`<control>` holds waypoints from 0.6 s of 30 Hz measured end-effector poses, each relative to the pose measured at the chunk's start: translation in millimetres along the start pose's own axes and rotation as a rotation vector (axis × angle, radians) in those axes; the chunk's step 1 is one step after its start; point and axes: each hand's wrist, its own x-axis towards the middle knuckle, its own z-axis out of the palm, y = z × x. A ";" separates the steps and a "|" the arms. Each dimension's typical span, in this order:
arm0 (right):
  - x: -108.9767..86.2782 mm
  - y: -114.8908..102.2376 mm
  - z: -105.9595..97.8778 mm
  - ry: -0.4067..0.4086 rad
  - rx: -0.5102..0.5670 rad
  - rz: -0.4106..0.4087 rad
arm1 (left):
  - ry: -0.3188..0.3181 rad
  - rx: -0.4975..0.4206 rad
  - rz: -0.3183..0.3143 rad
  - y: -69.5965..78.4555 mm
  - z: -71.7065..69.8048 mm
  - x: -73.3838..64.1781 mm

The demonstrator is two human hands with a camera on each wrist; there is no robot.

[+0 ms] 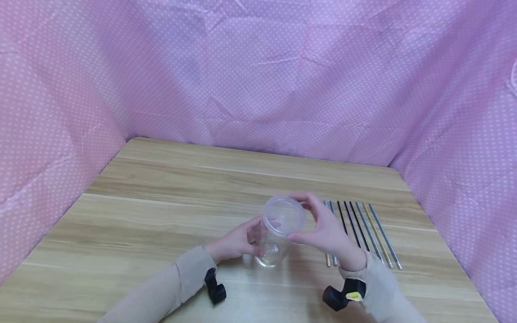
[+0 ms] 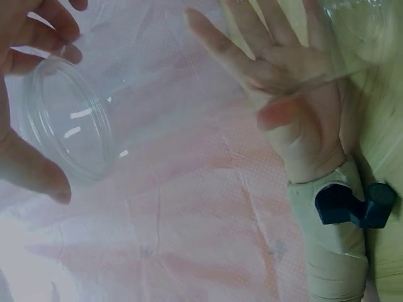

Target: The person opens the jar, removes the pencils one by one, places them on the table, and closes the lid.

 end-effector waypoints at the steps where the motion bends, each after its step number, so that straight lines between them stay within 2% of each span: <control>1: -0.4 -1.4 1.4 0.024 -0.024 0.008 | -0.003 -0.001 0.002 0.4 -0.4 0.0; 4: 0.4 -2.3 6.2 0.072 -0.046 0.003 | -0.013 -0.009 0.006 1.6 -3.5 -0.1; 6: 3.0 -0.8 10.1 0.081 0.000 -0.019 | -0.020 -0.013 0.001 2.6 -8.2 -0.5; 8: 7.3 4.1 13.1 0.068 0.086 -0.075 | -0.025 -0.015 -0.007 3.9 -12.9 -0.6; 12: 19.1 14.1 15.1 -0.049 0.334 -0.153 | -0.026 -0.007 -0.035 6.3 -23.8 -0.4; 15: 27.6 19.0 15.6 -0.158 0.489 -0.141 | -0.033 0.003 -0.046 6.7 -33.1 -0.4; 18: 34.4 22.6 19.5 -0.232 0.575 -0.133 | -0.047 -0.002 -0.043 5.5 -42.7 -0.7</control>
